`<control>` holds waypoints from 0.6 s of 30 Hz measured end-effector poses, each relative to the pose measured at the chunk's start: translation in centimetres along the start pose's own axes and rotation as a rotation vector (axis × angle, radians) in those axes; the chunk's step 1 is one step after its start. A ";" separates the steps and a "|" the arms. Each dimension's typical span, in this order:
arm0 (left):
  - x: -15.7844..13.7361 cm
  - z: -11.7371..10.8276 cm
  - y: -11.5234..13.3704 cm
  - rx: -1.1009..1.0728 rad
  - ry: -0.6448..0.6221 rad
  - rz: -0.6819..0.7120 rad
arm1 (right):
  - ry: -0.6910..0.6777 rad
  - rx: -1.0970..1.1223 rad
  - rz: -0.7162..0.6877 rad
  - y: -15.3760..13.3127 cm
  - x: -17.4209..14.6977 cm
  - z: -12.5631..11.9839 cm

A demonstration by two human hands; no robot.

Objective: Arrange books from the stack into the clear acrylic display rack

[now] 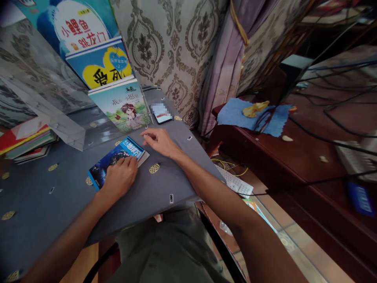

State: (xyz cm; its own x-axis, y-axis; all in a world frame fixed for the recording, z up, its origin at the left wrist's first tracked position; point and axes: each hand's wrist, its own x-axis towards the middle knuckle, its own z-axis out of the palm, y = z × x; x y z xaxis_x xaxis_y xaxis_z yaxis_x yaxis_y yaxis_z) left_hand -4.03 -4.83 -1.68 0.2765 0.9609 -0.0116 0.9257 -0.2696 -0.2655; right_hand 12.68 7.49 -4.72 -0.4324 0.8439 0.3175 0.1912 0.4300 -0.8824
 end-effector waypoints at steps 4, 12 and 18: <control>0.0 0.1 0.2 -0.011 0.017 0.002 | -0.083 0.050 0.003 -0.8 -0.3 -0.1; -0.2 0.8 0.1 -0.031 0.064 0.028 | -0.339 -0.094 -0.049 -0.8 -0.9 0.6; -1.7 1.8 -5.6 -0.165 0.119 -0.076 | -0.484 -0.227 -0.110 0.2 -0.7 0.9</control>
State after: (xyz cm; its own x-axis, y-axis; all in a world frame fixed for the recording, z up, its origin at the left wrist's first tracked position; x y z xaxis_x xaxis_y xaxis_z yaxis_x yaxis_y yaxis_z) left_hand -10.17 -4.85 -1.92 0.2238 0.9673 0.1193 0.9721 -0.2127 -0.0992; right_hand 12.28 6.69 -5.43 -0.8063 0.5694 0.1602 0.2846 0.6109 -0.7388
